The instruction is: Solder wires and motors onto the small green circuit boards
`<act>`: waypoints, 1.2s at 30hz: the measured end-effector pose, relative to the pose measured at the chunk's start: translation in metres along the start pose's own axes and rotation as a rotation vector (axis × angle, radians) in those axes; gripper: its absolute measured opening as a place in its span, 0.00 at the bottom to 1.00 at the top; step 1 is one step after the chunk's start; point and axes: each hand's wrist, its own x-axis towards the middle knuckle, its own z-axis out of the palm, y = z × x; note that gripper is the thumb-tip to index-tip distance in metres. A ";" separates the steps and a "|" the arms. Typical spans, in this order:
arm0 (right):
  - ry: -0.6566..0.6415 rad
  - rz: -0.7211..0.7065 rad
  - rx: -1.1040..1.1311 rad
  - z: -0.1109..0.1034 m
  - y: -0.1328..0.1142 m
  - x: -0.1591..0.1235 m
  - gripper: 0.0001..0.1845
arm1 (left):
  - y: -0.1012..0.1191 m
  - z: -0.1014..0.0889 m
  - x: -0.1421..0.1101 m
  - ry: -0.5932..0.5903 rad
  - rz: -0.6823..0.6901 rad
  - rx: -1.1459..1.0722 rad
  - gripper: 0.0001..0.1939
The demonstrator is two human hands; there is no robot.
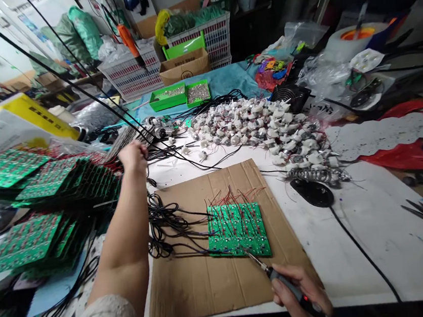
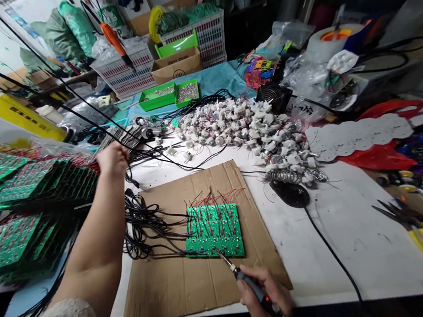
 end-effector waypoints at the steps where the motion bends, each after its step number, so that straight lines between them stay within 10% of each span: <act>1: -0.017 -0.003 0.003 -0.002 0.004 0.000 0.19 | -0.003 -0.013 0.004 0.044 -0.009 -0.017 0.13; 6: -0.091 -0.046 0.012 -0.008 0.012 0.004 0.14 | -0.008 -0.057 -0.025 0.446 -0.017 -0.289 0.03; 7: -0.085 -0.040 0.020 -0.008 0.010 0.004 0.13 | -0.004 -0.056 -0.046 0.378 0.046 -0.291 0.03; 11: -0.039 0.013 0.104 -0.005 -0.003 0.004 0.13 | 0.015 -0.031 -0.150 -0.520 0.277 -0.161 0.04; 15: -0.039 0.039 0.170 -0.003 -0.004 0.002 0.12 | 0.012 -0.005 -0.209 -0.833 0.178 -0.081 0.06; 36: -0.105 -0.030 0.019 0.002 -0.006 0.021 0.10 | 0.005 0.001 -0.211 -0.985 0.072 0.045 0.06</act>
